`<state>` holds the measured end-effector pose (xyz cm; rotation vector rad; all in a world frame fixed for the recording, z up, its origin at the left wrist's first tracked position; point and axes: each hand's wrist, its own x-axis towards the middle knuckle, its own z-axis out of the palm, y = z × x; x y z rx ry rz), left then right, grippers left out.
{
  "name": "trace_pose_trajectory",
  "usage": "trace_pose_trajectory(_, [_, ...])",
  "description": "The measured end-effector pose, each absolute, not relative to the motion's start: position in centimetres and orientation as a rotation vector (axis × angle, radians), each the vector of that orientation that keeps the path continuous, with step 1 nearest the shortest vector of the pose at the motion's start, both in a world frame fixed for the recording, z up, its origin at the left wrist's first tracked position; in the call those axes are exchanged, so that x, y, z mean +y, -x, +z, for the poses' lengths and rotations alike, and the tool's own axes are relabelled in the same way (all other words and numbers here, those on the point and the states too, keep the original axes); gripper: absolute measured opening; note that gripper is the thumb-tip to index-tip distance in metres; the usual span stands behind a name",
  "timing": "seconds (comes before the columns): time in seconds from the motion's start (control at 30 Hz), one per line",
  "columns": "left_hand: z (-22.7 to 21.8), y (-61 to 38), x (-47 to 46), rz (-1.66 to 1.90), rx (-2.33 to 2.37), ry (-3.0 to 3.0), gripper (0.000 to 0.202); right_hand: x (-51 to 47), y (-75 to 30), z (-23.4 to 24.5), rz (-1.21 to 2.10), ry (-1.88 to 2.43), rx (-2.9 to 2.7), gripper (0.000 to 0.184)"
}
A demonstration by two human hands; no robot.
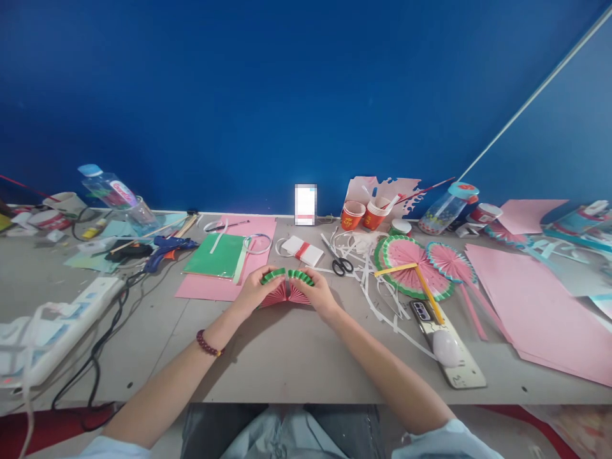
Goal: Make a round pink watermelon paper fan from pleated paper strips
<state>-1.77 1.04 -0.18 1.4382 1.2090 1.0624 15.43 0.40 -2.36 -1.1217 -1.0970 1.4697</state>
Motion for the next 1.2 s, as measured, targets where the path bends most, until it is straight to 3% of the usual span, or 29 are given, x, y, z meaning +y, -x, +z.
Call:
trace_pose_trajectory(0.97, [0.01, 2.09, 0.94, 0.958, 1.111, -1.399, 0.031, 0.44, -15.36, -2.43, 1.379, 1.066, -1.280, 0.036])
trace_pose_trajectory(1.1, [-0.17, 1.96, 1.04, 1.016, 1.167, -1.234, 0.029, 0.37, -15.50, -2.23, 0.988, 1.157, -1.467, 0.040])
trace_pose_trajectory(1.2, [-0.11, 1.83, 1.11, 1.074, 1.164, -1.175, 0.028, 0.08, -15.65, -1.77, 0.531, 1.185, -1.627, 0.026])
